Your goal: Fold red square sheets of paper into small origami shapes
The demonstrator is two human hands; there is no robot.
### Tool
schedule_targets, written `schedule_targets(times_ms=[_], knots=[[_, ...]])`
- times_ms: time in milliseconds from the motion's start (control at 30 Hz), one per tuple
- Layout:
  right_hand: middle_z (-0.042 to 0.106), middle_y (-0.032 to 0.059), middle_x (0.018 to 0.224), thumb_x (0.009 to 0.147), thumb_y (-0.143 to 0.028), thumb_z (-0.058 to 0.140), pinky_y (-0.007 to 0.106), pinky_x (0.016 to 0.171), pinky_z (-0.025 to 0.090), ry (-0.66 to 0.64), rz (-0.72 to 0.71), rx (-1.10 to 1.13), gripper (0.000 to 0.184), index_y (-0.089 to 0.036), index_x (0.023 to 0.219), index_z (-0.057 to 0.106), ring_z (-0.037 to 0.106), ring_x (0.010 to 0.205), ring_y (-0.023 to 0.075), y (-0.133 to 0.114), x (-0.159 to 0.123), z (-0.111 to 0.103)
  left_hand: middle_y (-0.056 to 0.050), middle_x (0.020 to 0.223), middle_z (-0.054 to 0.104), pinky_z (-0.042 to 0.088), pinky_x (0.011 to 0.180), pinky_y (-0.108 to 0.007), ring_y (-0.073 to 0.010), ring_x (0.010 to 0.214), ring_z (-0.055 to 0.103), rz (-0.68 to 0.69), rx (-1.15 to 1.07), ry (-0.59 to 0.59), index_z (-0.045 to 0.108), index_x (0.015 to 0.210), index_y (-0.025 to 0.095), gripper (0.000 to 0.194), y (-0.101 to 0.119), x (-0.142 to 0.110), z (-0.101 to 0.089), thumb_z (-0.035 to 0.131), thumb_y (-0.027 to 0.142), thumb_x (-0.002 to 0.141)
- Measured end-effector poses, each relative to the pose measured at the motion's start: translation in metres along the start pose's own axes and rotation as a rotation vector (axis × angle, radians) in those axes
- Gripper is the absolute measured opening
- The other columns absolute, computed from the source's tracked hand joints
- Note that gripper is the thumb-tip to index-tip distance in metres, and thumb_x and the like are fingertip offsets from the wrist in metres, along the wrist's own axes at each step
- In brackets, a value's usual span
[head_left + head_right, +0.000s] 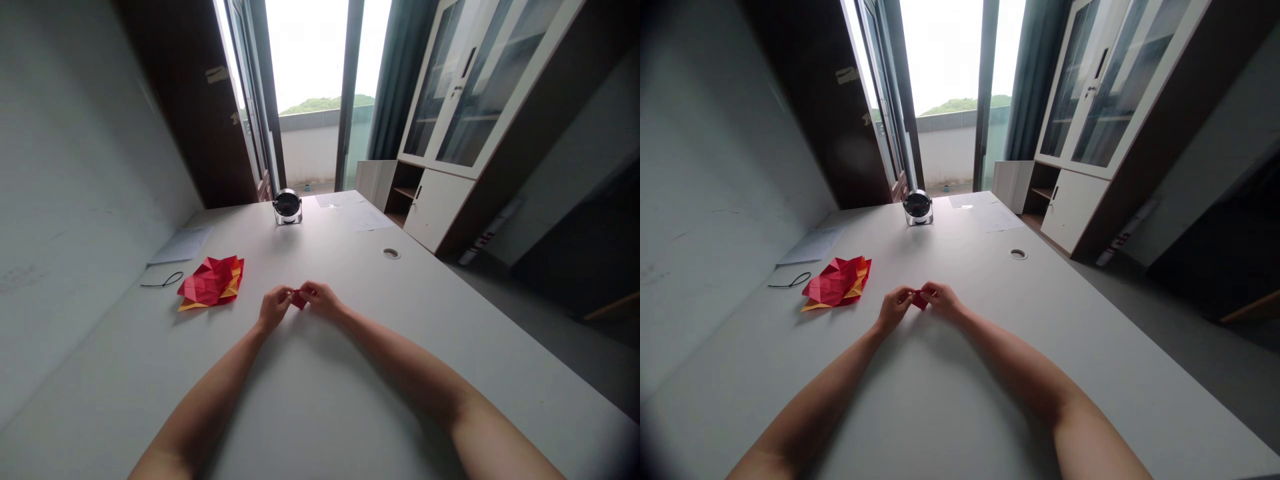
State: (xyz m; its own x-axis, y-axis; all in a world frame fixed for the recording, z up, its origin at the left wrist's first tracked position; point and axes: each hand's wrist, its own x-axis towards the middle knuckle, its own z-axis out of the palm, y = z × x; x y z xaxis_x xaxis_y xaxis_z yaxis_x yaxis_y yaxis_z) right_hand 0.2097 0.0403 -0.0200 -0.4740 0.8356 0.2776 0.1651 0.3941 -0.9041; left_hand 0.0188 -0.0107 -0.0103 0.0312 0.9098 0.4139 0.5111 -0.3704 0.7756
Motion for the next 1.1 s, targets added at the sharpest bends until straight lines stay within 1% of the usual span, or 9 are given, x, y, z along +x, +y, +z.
schedule_targets(times_ms=[200,533,733,900,1000,1100], knots=[[0.073,0.003,0.077,0.086,-0.035,0.061,0.028,0.067,0.049,0.01,-0.008,-0.005,0.018,-0.02,0.084,0.069,0.064,0.068,0.0162,-0.002,-0.001,-0.001,-0.001,0.076,0.066,0.044,0.063,-0.024,-0.0131,0.066,0.057,0.005,-0.007,0.009,0.071,0.09,0.02,0.013,-0.004,0.0,0.001,0.06,0.022,0.084],[0.071,0.0031,0.074,0.085,-0.036,0.061,0.028,0.066,0.048,0.056,-0.039,0.0,0.019,-0.019,0.078,0.068,0.062,0.067,0.0161,0.0,0.0,-0.001,-0.001,0.077,0.067,0.046,0.065,-0.025,-0.0147,0.069,0.06,-0.056,-0.115,0.002,0.068,0.086,0.019,0.013,-0.002,0.0,0.0,0.059,0.028,0.085],[0.066,0.0019,0.07,0.084,-0.037,0.061,0.027,0.063,0.045,0.12,-0.044,0.034,0.021,-0.018,0.076,0.064,0.057,0.064,0.0144,-0.004,0.001,-0.003,0.0,0.07,0.063,0.043,0.059,-0.024,-0.0131,0.06,0.054,-0.138,-0.224,0.07,0.063,0.087,0.019,0.018,-0.001,0.003,0.001,0.056,0.035,0.088],[0.065,0.0014,0.07,0.082,-0.031,0.058,0.027,0.062,0.044,0.161,-0.012,0.087,0.016,-0.017,0.079,0.064,0.057,0.064,0.0142,-0.005,0.002,-0.003,0.001,0.07,0.06,0.043,0.058,-0.024,-0.0122,0.058,0.053,-0.154,-0.25,0.133,0.059,0.09,0.019,0.018,-0.007,0.004,0.001,0.053,0.036,0.091],[0.065,0.0015,0.07,0.079,-0.027,0.056,0.026,0.061,0.044,0.18,0.01,0.124,0.012,-0.017,0.078,0.063,0.057,0.065,0.0149,-0.005,0.002,-0.003,0.001,0.069,0.057,0.044,0.057,-0.024,-0.0122,0.058,0.053,-0.163,-0.266,0.168,0.057,0.092,0.019,0.017,-0.012,0.005,0.0,0.051,0.035,0.092],[0.063,0.0005,0.067,0.076,-0.024,0.055,0.025,0.059,0.042,0.213,0.006,0.126,0.008,-0.018,0.076,0.06,0.055,0.063,0.0144,-0.002,0.002,-0.004,0.002,0.067,0.054,0.044,0.057,-0.024,-0.0124,0.058,0.053,-0.183,-0.294,0.214,0.054,0.093,0.02,0.017,-0.017,0.007,0.0,0.049,0.035,0.093]])
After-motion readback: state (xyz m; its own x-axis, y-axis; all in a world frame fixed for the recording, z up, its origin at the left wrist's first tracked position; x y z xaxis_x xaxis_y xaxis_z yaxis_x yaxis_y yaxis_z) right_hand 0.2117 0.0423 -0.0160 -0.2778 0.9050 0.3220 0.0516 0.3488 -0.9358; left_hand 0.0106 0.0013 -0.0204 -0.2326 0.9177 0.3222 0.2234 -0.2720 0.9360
